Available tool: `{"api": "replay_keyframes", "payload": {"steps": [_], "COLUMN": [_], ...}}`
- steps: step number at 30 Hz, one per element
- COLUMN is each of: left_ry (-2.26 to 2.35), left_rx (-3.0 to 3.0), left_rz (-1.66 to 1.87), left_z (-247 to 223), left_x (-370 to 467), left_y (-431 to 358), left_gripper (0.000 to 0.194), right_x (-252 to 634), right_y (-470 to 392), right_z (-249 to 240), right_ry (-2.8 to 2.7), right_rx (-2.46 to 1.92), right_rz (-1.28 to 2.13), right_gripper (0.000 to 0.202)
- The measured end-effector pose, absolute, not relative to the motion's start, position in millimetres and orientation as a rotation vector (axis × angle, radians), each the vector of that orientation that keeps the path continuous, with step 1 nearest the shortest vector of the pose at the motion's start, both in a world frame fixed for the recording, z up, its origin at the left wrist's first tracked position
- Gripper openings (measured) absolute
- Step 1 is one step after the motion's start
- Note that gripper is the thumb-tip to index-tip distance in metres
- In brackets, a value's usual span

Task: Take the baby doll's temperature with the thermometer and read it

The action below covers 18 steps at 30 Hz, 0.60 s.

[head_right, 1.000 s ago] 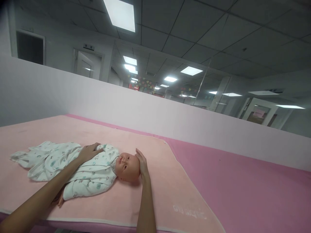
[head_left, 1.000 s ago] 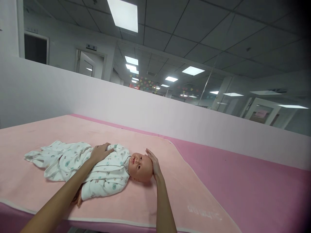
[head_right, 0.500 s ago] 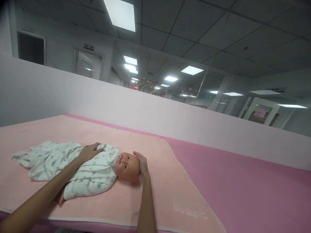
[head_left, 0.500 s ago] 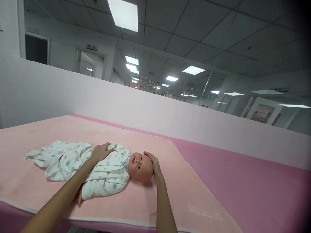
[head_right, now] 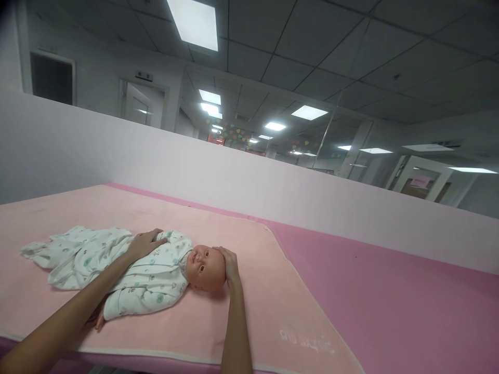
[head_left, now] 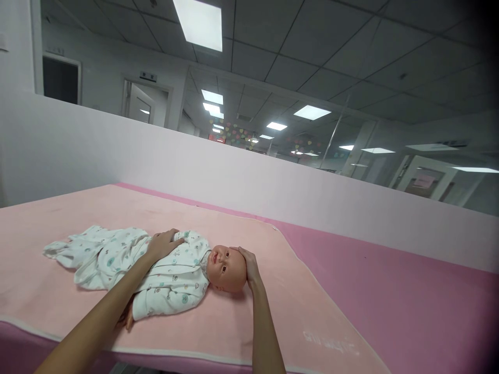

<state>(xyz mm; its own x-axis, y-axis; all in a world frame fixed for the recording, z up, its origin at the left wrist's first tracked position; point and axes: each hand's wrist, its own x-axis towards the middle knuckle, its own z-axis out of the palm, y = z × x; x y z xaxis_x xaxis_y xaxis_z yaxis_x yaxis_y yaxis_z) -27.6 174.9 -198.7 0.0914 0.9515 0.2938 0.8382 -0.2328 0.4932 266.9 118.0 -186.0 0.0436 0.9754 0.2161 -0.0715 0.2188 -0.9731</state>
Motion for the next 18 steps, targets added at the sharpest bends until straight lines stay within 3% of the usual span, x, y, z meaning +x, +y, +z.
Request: {"api": "replay_keyframes", "payload": {"steps": [18], "left_ry": [1.826], "left_rx": [2.181], "left_rz": [0.849], "left_z": [-198.2], "left_x": [-26.2], "left_y": [174.5], "left_gripper": [0.057], "right_x": [269.2], "right_y": [123.5], "right_z": [-189.8], "right_ry": [-1.141], "right_rx": [-0.981], "right_rz": [0.954], "right_gripper": [0.035]}}
